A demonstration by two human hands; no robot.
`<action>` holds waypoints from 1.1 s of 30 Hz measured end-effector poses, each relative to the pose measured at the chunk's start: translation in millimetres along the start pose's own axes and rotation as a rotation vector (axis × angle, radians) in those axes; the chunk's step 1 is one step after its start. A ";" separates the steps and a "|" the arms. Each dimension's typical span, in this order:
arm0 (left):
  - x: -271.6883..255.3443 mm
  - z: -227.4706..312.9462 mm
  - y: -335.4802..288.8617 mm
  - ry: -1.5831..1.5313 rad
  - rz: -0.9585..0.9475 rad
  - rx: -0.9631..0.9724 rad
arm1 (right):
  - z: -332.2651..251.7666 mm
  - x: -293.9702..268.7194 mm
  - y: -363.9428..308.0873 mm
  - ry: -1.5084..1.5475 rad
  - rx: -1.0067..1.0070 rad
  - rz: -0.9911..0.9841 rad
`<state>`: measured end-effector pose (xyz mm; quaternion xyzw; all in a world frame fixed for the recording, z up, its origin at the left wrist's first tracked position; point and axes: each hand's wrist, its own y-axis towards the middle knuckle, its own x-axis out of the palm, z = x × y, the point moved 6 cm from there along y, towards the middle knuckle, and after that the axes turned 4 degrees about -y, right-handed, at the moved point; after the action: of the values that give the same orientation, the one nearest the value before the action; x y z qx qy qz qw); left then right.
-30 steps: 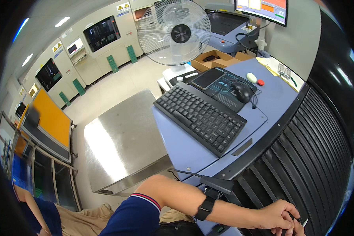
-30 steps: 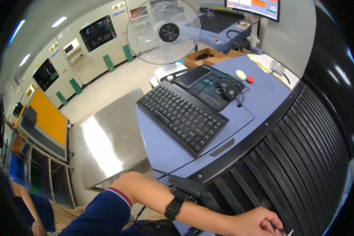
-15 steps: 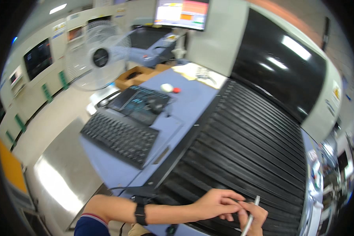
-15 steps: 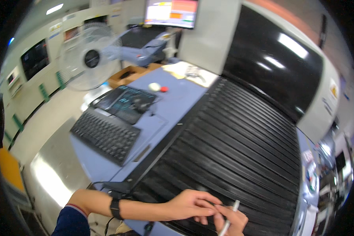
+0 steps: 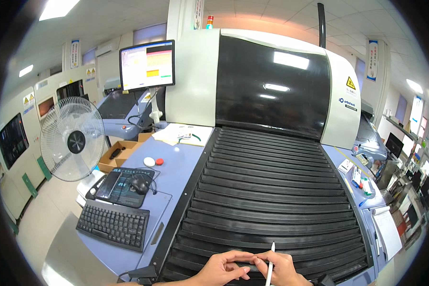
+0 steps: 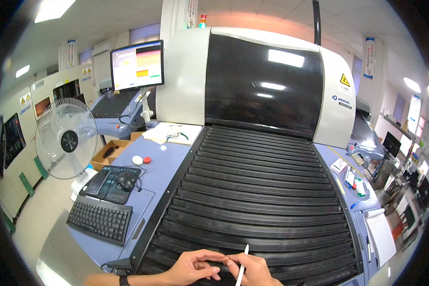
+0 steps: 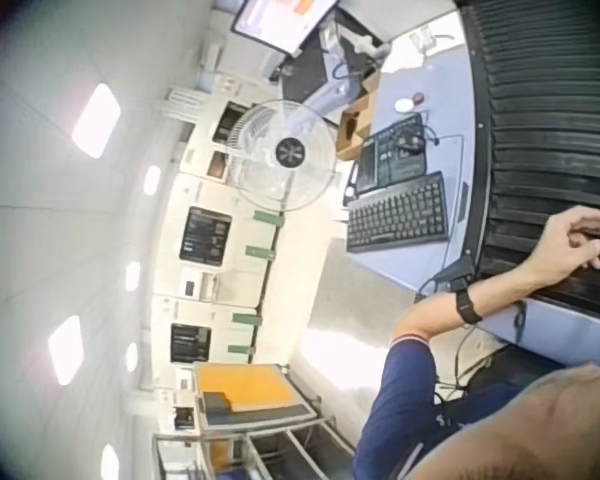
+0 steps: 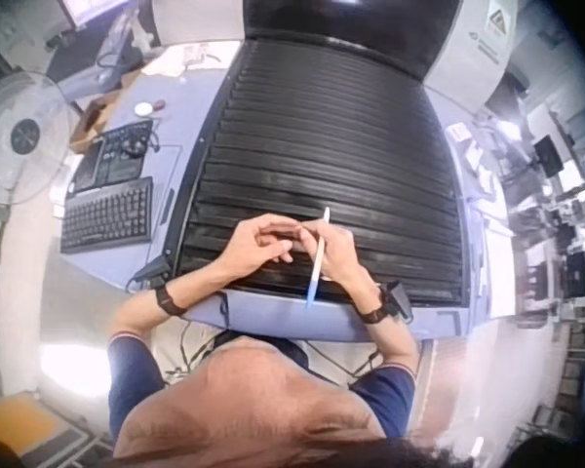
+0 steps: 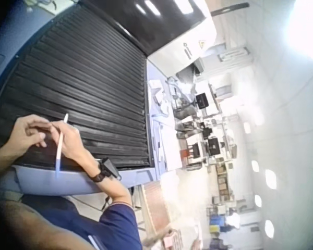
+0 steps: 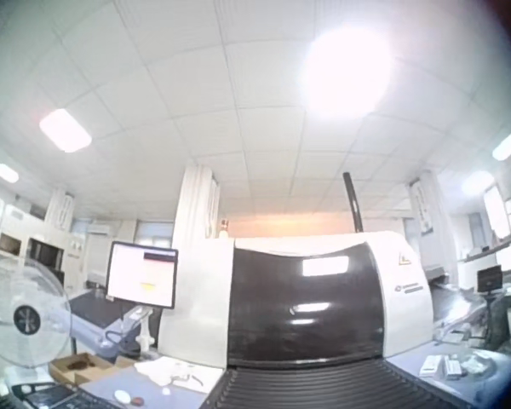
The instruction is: Operating an automated optical inspection machine to check copper patterned circuit board layers.
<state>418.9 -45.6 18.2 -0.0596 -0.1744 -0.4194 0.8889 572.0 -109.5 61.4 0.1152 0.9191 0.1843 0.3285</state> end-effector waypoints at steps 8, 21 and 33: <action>-15.6 -6.1 4.7 0.022 0.063 0.006 | 4.3 5.5 1.3 0.001 -0.076 -0.045; -5.9 7.2 -0.6 0.081 0.084 -0.011 | 2.7 1.4 -1.2 0.014 -0.049 -0.124; -17.1 18.8 -2.6 0.245 0.188 0.018 | 14.9 17.3 6.8 0.005 -0.344 0.002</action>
<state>401.9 -30.1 29.5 -0.0160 -0.0622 -0.3369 0.9394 569.2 -93.7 43.8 0.0574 0.8748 0.3396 0.3408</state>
